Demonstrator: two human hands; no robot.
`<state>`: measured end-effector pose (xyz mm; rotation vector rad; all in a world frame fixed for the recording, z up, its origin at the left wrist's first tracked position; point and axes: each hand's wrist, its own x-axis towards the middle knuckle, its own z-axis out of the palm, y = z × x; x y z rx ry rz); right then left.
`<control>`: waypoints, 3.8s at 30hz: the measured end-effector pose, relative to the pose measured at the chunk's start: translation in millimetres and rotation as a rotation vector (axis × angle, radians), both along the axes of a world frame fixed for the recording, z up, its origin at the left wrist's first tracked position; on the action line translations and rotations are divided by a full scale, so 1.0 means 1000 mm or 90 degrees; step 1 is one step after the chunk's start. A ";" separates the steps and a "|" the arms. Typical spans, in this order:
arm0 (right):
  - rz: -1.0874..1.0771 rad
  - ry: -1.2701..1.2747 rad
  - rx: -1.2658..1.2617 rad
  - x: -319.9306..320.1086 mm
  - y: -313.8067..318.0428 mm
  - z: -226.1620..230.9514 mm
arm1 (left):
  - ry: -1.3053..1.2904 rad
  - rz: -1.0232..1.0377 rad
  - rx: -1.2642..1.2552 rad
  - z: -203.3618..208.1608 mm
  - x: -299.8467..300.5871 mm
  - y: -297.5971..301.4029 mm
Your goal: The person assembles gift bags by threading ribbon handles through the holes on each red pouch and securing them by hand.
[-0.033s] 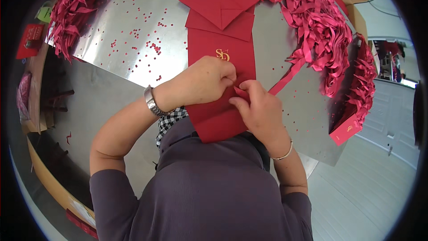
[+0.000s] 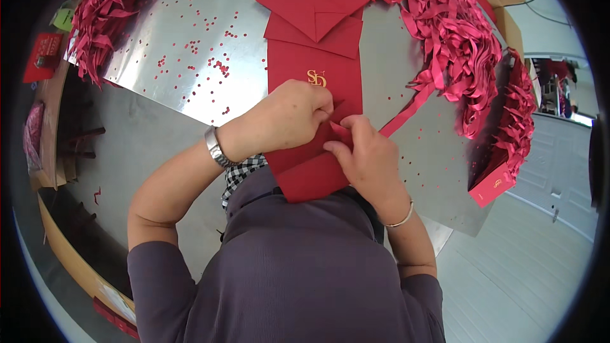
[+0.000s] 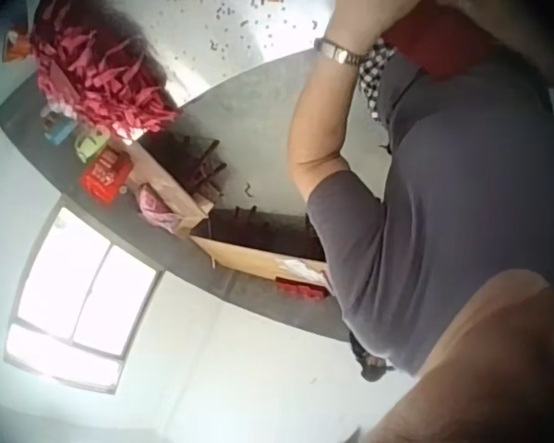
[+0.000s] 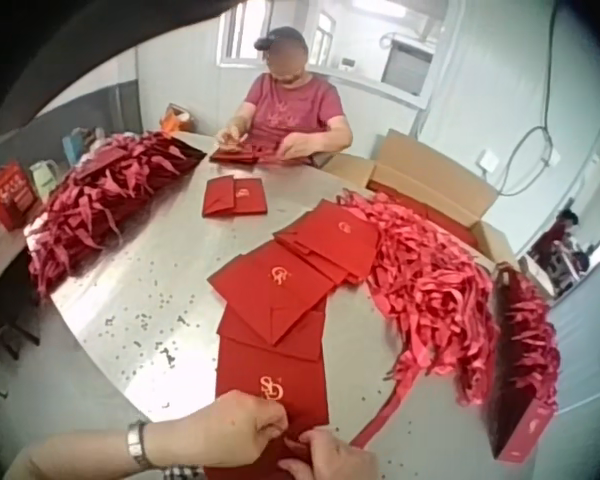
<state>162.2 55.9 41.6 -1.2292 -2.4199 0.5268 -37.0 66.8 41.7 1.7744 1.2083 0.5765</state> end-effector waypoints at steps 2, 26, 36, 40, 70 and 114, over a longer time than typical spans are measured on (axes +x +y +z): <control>0.005 -0.026 -0.006 0.002 -0.002 -0.007 | 0.047 0.062 0.044 -0.005 0.000 -0.006; -0.088 0.096 -0.254 0.073 0.000 0.037 | 0.021 0.342 0.092 -0.016 -0.019 -0.069; 0.164 0.661 -0.513 0.130 -0.030 0.031 | 0.033 0.359 -0.058 -0.002 -0.019 -0.062; 0.119 0.822 -0.577 0.113 -0.043 0.034 | 0.050 0.325 -0.012 -0.006 -0.021 -0.061; 0.023 0.107 -0.249 -0.052 -0.014 -0.005 | -0.198 0.285 -0.148 -0.019 -0.034 -0.068; 0.058 -0.035 -0.287 -0.062 0.003 -0.003 | -0.095 0.274 0.121 -0.035 -0.019 -0.076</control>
